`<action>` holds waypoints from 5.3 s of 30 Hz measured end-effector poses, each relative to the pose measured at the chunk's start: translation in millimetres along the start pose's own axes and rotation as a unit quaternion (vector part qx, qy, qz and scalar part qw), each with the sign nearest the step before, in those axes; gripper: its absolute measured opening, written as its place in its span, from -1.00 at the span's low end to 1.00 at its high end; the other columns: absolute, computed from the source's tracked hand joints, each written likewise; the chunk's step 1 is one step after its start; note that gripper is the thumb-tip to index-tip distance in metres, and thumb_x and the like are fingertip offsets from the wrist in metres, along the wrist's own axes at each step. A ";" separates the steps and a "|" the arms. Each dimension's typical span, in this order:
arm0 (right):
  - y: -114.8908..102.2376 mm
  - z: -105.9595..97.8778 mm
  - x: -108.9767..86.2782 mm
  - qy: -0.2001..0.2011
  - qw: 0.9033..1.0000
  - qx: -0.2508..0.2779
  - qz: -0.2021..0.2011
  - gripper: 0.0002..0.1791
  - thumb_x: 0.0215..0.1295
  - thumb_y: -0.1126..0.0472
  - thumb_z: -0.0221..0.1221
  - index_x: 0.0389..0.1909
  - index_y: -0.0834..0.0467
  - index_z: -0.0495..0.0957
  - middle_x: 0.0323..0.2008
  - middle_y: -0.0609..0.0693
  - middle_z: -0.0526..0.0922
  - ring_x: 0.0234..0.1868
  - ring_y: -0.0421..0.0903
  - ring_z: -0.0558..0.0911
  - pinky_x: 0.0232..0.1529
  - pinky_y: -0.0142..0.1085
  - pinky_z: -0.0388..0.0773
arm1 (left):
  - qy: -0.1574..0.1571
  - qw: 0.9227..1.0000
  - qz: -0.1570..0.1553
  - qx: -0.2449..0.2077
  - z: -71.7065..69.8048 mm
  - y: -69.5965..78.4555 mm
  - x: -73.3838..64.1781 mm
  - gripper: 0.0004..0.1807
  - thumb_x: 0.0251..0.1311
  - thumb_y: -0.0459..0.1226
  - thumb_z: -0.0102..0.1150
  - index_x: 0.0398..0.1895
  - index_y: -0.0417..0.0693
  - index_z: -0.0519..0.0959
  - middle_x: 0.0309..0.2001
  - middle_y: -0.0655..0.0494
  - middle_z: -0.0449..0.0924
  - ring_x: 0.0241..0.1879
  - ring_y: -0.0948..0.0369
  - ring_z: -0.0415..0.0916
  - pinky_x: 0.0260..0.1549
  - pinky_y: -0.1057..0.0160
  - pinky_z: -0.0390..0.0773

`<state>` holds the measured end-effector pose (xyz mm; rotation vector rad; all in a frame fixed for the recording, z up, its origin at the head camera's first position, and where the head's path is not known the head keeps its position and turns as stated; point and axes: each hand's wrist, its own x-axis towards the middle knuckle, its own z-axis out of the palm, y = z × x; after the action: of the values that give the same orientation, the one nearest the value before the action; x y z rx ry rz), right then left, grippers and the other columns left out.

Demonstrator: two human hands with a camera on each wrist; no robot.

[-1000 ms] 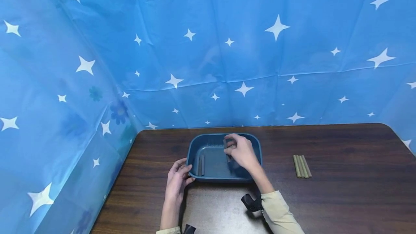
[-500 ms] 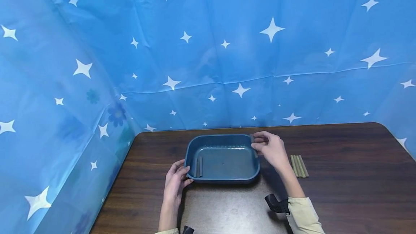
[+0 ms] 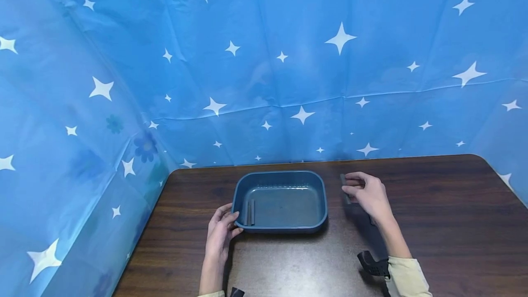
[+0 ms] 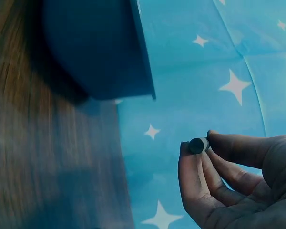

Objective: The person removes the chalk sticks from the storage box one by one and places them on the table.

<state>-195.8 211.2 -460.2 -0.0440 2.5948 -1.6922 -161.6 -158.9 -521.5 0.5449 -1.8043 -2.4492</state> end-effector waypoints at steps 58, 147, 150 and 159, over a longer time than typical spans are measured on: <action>85.0 -52.8 -10.8 0.067 0.975 -0.211 0.034 -0.64 0.42 0.32 0.22 0.06 0.54 0.55 -0.14 0.46 0.67 -0.13 0.40 0.61 -0.20 0.17 0.50 | 0.005 1.000 0.000 0.009 -0.4 -0.1 -0.2 -0.53 0.36 -0.42 0.16 0.29 -0.35 0.38 -0.07 -0.15 0.57 -0.39 0.21 0.59 -0.51 0.35 0.64; -49.9 204.9 26.6 -0.131 0.988 -0.077 -0.040 -0.64 0.36 0.32 0.32 0.10 0.40 0.57 -0.28 0.13 0.71 -0.29 -0.01 0.69 -0.27 -0.10 0.66 | -0.005 1.000 0.004 0.006 -1.1 2.0 -1.9 -0.55 0.36 -0.43 0.16 0.28 -0.37 0.38 -0.13 -0.06 0.56 -0.40 0.25 0.56 -0.52 0.39 0.62; -51.3 209.8 30.3 -0.146 0.984 -0.095 -0.040 -0.60 0.32 0.32 0.35 0.10 0.42 0.55 -0.31 0.11 0.68 -0.32 -0.04 0.65 -0.30 -0.13 0.63 | -0.008 1.000 0.004 0.003 -1.0 2.1 -2.0 -0.54 0.37 -0.42 0.16 0.29 -0.37 0.37 -0.12 -0.07 0.57 -0.39 0.25 0.56 -0.52 0.38 0.62; -50.6 219.8 38.6 -0.156 0.976 -0.139 -0.054 -0.56 0.27 0.31 0.40 0.08 0.44 0.54 -0.38 0.06 0.59 -0.38 -0.07 0.53 -0.37 -0.20 0.52 | -0.008 1.000 0.004 0.002 -1.4 0.4 -1.1 -0.56 0.36 -0.43 0.16 0.27 -0.36 0.39 -0.11 -0.10 0.58 -0.37 0.23 0.57 -0.51 0.37 0.62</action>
<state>-222.9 -11.9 -503.3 -0.4301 2.5991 -1.2135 -160.3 -160.0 -521.2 0.5191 -1.8148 -2.4517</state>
